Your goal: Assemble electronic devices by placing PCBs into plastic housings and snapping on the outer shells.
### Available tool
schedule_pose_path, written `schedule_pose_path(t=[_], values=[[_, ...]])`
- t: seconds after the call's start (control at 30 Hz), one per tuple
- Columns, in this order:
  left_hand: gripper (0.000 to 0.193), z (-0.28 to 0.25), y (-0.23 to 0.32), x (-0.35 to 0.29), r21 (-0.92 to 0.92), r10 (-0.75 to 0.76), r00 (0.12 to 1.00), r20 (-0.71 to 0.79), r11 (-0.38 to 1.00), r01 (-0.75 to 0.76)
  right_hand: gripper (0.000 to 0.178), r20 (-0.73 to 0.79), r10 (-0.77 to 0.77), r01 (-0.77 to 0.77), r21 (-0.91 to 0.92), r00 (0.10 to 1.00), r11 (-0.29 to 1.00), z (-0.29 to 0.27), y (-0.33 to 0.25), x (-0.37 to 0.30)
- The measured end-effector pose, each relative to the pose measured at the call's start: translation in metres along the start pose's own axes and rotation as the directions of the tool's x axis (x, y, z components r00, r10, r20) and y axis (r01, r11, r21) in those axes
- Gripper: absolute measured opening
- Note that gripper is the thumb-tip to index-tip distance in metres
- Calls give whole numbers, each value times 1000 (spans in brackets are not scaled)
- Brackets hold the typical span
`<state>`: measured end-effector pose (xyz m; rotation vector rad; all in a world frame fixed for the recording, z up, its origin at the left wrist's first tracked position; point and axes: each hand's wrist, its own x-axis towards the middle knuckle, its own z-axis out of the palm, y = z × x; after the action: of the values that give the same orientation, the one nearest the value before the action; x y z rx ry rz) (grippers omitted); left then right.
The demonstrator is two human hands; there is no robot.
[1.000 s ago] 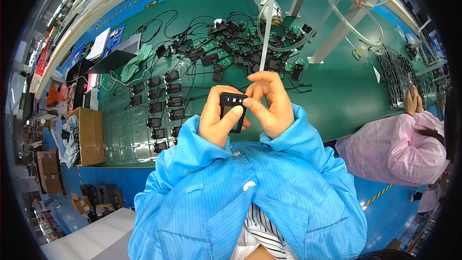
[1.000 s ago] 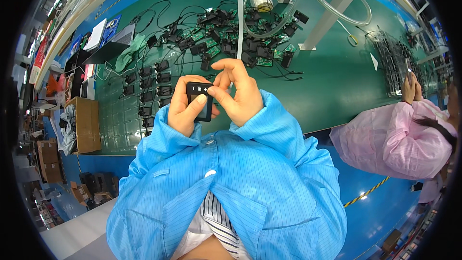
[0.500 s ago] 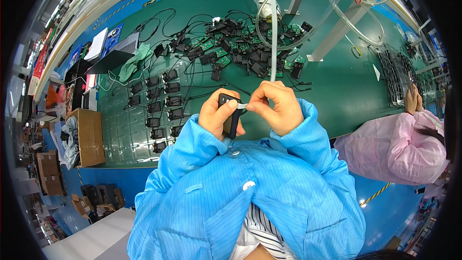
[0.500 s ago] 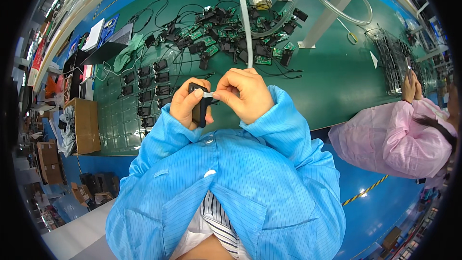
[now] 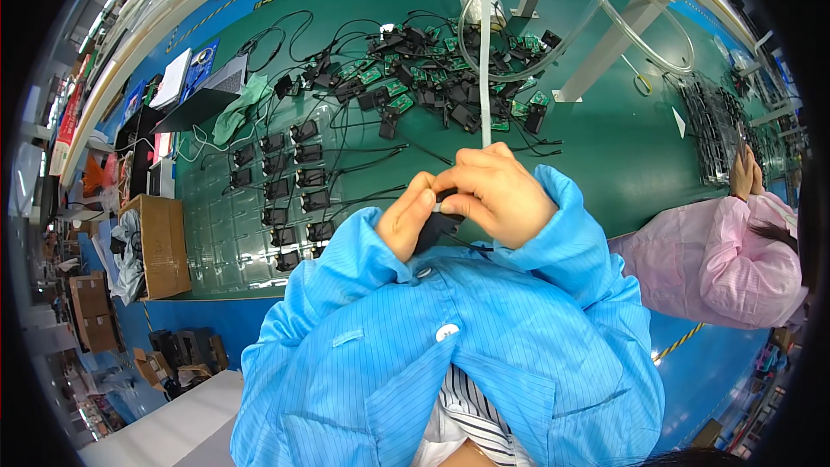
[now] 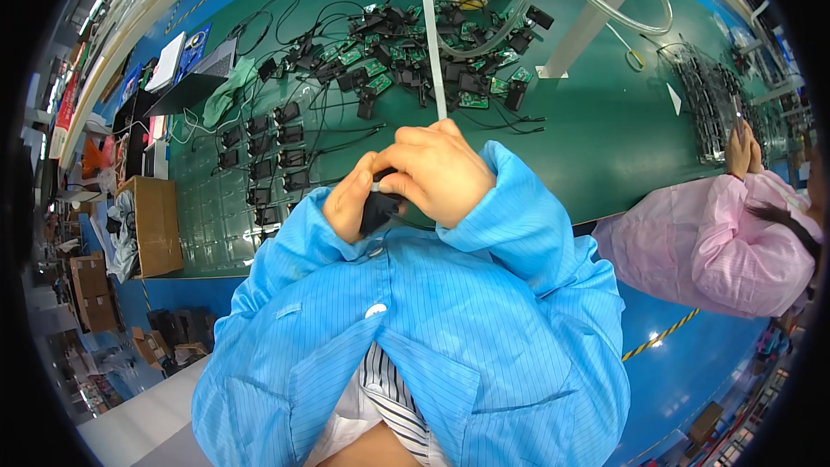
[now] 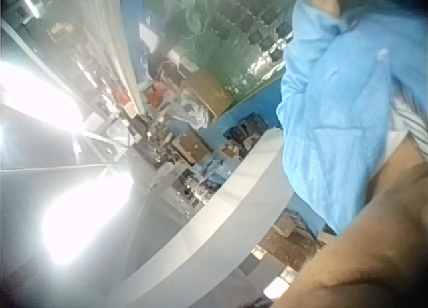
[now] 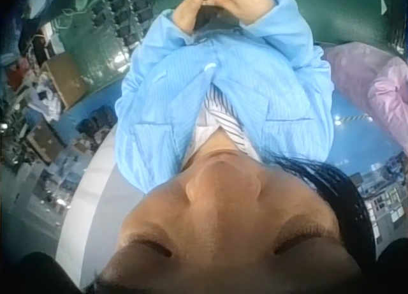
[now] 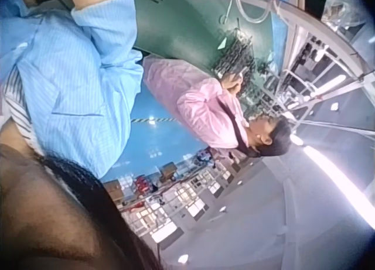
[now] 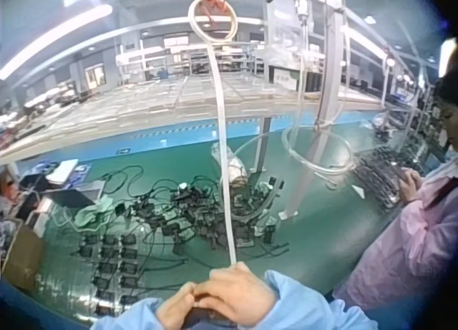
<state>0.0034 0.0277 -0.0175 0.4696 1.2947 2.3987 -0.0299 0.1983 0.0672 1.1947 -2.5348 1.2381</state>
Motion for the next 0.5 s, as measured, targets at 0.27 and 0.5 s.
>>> schedule_pose_path(t=[0.27, 0.5], values=[[47, 16, 16, 4, 103, -113, 975, -189, 986, 134, 16, -104, 200, -204, -24, 974, 979, 10, 10, -11], [54, 8, 26, 5, -53, -130, 979, -157, 991, 123, 11, -13, 326, -316, 205, 945, 926, -11, 18, -19]])
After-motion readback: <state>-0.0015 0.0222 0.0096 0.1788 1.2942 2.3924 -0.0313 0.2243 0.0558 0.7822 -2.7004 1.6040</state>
